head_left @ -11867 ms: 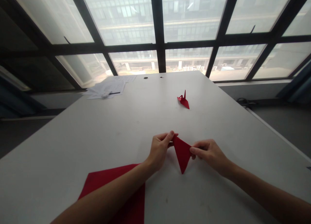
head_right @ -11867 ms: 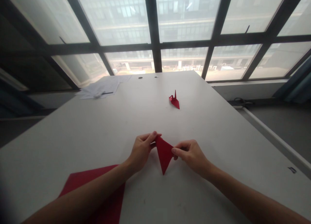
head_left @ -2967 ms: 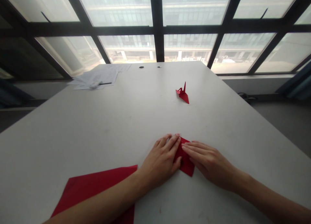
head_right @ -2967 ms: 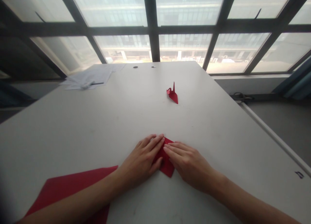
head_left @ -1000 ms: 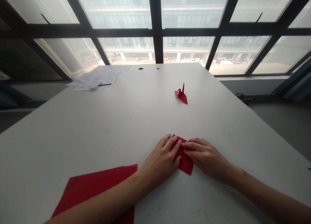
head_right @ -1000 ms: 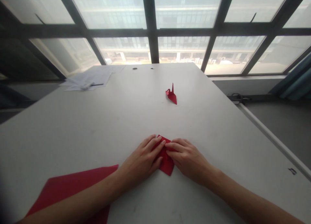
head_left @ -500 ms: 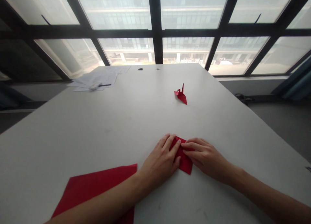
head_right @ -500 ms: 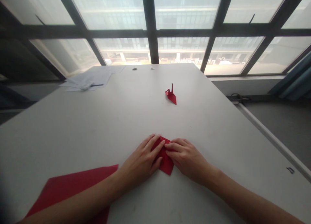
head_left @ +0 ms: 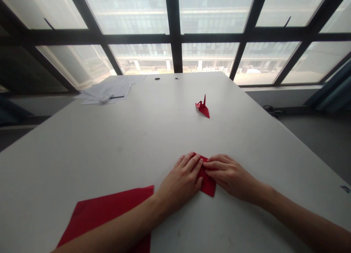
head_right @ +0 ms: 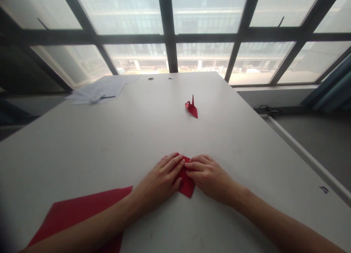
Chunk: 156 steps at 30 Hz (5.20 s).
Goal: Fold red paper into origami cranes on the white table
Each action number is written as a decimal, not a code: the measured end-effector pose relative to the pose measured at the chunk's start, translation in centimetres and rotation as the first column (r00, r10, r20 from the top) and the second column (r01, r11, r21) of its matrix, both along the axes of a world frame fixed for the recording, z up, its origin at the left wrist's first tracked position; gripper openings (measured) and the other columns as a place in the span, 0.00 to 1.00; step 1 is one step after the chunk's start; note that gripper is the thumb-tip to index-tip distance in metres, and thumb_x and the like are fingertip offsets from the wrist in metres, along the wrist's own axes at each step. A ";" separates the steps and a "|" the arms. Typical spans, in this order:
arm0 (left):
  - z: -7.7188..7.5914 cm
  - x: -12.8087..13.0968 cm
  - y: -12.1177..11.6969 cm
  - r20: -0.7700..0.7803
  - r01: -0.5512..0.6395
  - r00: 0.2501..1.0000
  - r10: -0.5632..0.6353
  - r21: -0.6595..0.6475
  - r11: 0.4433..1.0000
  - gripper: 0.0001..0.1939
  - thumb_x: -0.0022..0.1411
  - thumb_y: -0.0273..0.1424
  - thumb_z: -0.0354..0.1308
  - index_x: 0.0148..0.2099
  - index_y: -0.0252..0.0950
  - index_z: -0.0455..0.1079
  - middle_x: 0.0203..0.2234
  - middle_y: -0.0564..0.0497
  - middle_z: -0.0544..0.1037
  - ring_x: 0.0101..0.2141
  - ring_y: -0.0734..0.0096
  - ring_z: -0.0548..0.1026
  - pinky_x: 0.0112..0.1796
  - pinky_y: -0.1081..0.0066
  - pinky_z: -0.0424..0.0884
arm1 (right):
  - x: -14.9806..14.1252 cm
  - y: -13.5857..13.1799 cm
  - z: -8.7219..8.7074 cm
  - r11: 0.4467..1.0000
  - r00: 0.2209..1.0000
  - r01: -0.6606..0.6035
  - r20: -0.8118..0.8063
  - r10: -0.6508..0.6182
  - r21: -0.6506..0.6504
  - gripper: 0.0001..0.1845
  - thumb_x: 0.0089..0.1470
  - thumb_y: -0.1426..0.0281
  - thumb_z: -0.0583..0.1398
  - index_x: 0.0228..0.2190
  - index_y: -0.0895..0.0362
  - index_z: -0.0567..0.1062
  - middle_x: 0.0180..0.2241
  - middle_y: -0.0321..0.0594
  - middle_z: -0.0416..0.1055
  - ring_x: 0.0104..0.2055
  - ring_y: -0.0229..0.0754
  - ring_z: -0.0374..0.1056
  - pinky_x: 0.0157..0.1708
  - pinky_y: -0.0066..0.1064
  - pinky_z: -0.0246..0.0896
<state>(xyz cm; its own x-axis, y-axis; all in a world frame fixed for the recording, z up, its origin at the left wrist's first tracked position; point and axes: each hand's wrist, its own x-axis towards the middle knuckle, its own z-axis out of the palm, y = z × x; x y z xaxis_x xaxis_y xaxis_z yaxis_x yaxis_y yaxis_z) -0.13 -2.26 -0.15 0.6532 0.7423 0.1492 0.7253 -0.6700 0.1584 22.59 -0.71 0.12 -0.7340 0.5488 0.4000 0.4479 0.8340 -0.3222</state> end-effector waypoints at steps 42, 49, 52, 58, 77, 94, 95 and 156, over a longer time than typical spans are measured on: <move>0.5 -0.5 0.0 -0.068 -0.023 0.997 0.027 0.054 0.998 0.28 0.71 0.44 0.49 0.68 0.43 0.56 0.67 0.45 0.58 0.66 0.47 0.54 0.61 0.47 0.59 | -1.5 -4.1 0.3 0.938 0.870 0.261 0.366 -0.331 0.229 0.34 0.46 0.51 0.69 0.47 0.61 0.75 0.46 0.52 0.73 0.46 0.59 0.66 0.43 0.51 0.63; -0.2 -1.3 0.7 -0.023 -0.184 0.982 0.188 0.128 0.975 0.28 0.70 0.44 0.49 0.67 0.38 0.59 0.66 0.42 0.60 0.66 0.45 0.54 0.59 0.47 0.60 | -1.5 -4.1 0.5 0.938 0.883 0.271 0.332 -0.331 0.215 0.36 0.47 0.49 0.68 0.51 0.60 0.73 0.46 0.52 0.73 0.47 0.59 0.67 0.44 0.50 0.64; -0.1 -1.6 1.1 -0.015 -0.232 0.972 0.236 0.132 0.964 0.28 0.71 0.43 0.48 0.67 0.34 0.60 0.65 0.39 0.61 0.65 0.46 0.56 0.60 0.48 0.61 | -1.5 -4.1 0.4 0.937 0.887 0.270 0.321 -0.331 0.220 0.36 0.47 0.49 0.68 0.50 0.61 0.73 0.47 0.52 0.73 0.48 0.58 0.67 0.44 0.50 0.64; 0.9 -1.0 0.3 -0.061 0.007 0.998 0.000 0.116 0.993 0.31 0.72 0.47 0.45 0.71 0.40 0.52 0.69 0.46 0.55 0.68 0.51 0.49 0.63 0.47 0.53 | -1.7 -4.0 0.5 0.939 0.881 0.267 0.341 -0.329 0.217 0.37 0.45 0.50 0.69 0.49 0.62 0.74 0.45 0.52 0.74 0.47 0.58 0.67 0.45 0.50 0.64; 1.7 -1.7 1.3 0.146 0.186 0.974 -0.171 -0.099 0.978 0.23 0.73 0.41 0.47 0.66 0.39 0.59 0.65 0.46 0.63 0.67 0.60 0.54 0.65 0.56 0.52 | 2.7 0.4 1.6 0.956 0.873 0.192 0.406 -0.270 0.223 0.33 0.55 0.84 0.58 0.57 0.43 0.70 0.68 0.43 0.52 0.62 0.58 0.57 0.58 0.59 0.50; 0.7 -0.6 0.1 -0.052 0.196 0.979 -0.196 -0.007 0.981 0.43 0.68 0.55 0.42 0.73 0.34 0.39 0.70 0.40 0.50 0.69 0.54 0.48 0.65 0.52 0.43 | -0.1 -2.6 -1.2 0.955 0.898 0.296 0.331 -0.290 0.032 0.45 0.63 0.47 0.51 0.68 0.63 0.48 0.68 0.55 0.47 0.71 0.57 0.43 0.67 0.58 0.34; 0.6 -0.7 0.2 -0.057 0.218 0.974 -0.219 -0.012 0.976 0.44 0.68 0.56 0.42 0.73 0.33 0.37 0.70 0.41 0.49 0.69 0.55 0.46 0.66 0.52 0.42 | -0.1 -2.5 -1.1 0.951 0.896 0.309 0.327 -0.301 0.029 0.43 0.64 0.48 0.51 0.68 0.62 0.48 0.68 0.54 0.48 0.71 0.57 0.42 0.67 0.60 0.32; 1.1 -1.9 1.8 0.230 0.286 0.939 -0.256 -0.107 0.952 0.20 0.70 0.26 0.49 0.62 0.40 0.65 0.60 0.48 0.70 0.62 0.63 0.65 0.62 0.57 0.61 | 4.4 2.6 2.7 0.973 0.988 0.055 0.153 -0.021 -0.224 0.18 0.59 0.69 0.63 0.50 0.45 0.77 0.55 0.39 0.70 0.61 0.48 0.61 0.60 0.45 0.57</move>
<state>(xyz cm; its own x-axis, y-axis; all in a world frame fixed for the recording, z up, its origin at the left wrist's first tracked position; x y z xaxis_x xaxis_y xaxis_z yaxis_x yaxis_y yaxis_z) -2.06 -0.42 0.98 0.7968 0.5647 0.2149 0.4591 -0.7971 0.3922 27.01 1.85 2.86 -0.7526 0.6413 0.1494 0.5352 0.7279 -0.4286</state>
